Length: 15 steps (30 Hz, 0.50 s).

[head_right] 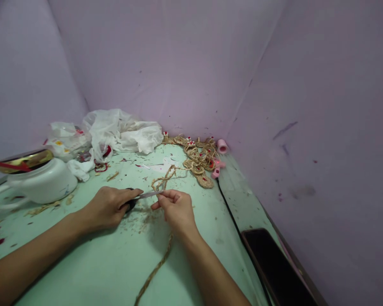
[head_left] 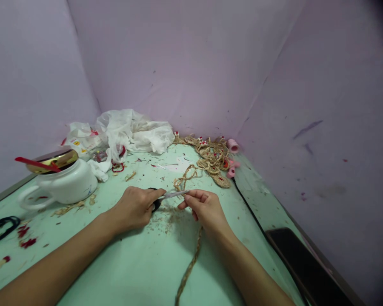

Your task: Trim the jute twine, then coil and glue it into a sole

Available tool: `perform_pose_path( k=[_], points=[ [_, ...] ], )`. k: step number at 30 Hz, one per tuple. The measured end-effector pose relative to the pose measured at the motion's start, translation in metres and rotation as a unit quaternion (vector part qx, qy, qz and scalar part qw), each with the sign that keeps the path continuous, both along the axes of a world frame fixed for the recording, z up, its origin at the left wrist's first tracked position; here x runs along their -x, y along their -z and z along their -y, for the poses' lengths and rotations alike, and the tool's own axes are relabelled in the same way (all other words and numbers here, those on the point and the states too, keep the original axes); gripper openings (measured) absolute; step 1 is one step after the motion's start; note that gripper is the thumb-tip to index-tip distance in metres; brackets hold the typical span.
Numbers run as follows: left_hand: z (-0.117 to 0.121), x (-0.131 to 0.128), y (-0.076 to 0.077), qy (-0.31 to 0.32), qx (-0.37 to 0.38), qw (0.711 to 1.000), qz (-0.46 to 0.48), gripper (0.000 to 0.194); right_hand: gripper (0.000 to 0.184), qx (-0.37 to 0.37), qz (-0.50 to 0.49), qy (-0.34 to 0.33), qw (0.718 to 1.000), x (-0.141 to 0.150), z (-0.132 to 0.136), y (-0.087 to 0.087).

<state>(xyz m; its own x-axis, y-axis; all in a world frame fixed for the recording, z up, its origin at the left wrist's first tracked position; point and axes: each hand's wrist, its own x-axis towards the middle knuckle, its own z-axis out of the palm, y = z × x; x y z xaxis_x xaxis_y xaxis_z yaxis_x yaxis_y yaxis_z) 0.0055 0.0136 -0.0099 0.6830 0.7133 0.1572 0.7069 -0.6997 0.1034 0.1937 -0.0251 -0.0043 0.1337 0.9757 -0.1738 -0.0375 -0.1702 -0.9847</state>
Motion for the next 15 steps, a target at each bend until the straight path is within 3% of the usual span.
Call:
perform_pose_path(
  k=[4, 6, 7, 9, 11, 15],
  points=[
    [-0.003, -0.001, 0.000, -0.047, 0.061, 0.986, 0.145, 0.036, 0.019, -0.002, -0.033, 0.007, 0.999, -0.001, -0.001, 0.000],
    [-0.005, -0.005, -0.001, -0.110, 0.126, 0.948, 0.272, 0.030, 0.020, -0.002, -0.060, 0.000, 0.998, -0.002, -0.001, 0.001],
    [-0.005, -0.007, -0.002, -0.146, 0.178, 0.912, 0.339, 0.030, 0.019, 0.001, -0.077, -0.006, 0.997, -0.002, -0.001, 0.001],
    [-0.004, -0.012, -0.004, -0.199, 0.304, 0.815, 0.452, 0.036, 0.018, 0.022, -0.111, -0.020, 0.993, -0.001, 0.001, 0.001],
    [-0.001, -0.017, -0.006, -0.212, 0.409, 0.719, 0.520, 0.043, 0.017, 0.051, -0.141, -0.046, 0.988, 0.001, 0.004, 0.000],
    [0.000, -0.020, -0.003, -0.177, 0.525, 0.598, 0.579, 0.036, 0.017, 0.075, -0.163, -0.113, 0.977, 0.008, 0.010, 0.002]
  ],
)
